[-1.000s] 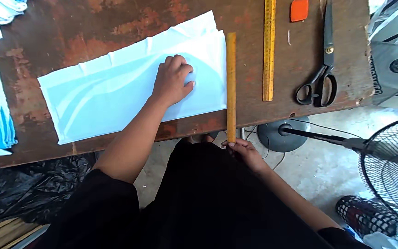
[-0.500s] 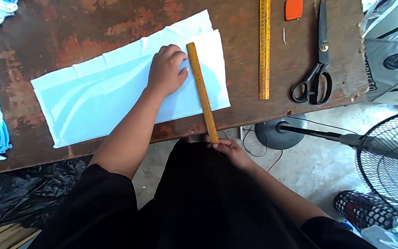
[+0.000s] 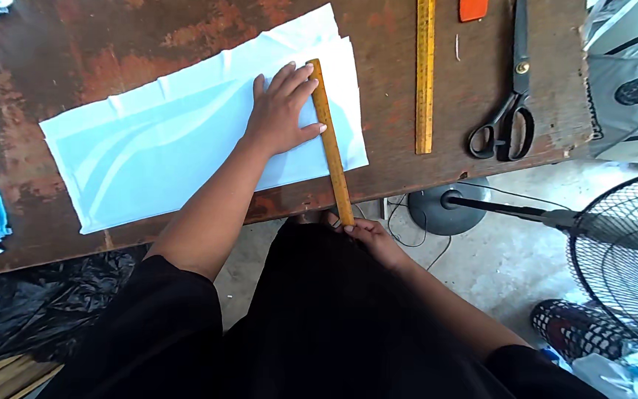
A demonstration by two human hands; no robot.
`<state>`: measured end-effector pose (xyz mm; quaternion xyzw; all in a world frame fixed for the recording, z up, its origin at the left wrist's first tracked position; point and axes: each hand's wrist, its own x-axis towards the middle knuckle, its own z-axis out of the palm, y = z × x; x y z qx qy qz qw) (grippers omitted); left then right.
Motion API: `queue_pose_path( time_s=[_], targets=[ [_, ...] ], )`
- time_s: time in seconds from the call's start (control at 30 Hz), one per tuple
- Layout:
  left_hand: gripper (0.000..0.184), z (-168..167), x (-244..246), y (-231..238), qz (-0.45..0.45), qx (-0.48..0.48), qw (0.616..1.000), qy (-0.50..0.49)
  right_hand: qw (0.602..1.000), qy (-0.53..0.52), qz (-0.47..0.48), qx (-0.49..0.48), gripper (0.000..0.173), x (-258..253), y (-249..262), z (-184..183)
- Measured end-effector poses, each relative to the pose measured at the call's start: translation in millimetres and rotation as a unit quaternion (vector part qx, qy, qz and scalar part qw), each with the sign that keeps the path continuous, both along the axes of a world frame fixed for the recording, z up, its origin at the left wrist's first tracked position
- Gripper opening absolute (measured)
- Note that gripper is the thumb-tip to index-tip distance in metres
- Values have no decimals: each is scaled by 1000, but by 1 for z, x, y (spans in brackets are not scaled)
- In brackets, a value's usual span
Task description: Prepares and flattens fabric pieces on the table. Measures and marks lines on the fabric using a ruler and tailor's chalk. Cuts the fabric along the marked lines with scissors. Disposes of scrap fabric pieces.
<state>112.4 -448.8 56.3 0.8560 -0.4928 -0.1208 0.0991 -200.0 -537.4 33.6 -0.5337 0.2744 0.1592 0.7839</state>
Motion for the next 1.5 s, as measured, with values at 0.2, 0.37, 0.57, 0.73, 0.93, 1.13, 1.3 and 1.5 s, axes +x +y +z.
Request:
queue_pose_path(
  time_s=[0.2, 0.37, 0.57, 0.73, 0.93, 1.13, 1.3, 1.5],
  targets=[
    [83, -1, -2, -3, 10, 10, 1000, 4, 1000, 1, 4, -9, 29, -1, -1, 0],
    [93, -2, -2, -2, 9, 9, 1000, 3, 1000, 0, -1, -7, 28, -1, -2, -1],
    [100, -5, -4, -1, 13, 5, 1000, 1, 1000, -3, -16, -7, 28, -3, -4, -3],
    [99, -8, -5, 0, 14, -14, 1000, 0, 1000, -8, -13, -10, 27, -4, -6, -5],
    [98, -8, -5, 0, 18, -18, 1000, 1, 1000, -15, -12, -8, 26, -4, -7, -6],
    [98, -10, -5, 0, 20, -21, 1000, 0, 999, -26, -2, -24, 22, -5, -8, -9],
    [93, 10, -9, -9, 34, 39, 998, 19, 998, -47, 10, -42, 21, -7, -11, -11],
    [97, 41, -19, -30, 50, 157, 986, 40, 996, -39, 15, -79, 16, -2, -12, -6]
  ],
)
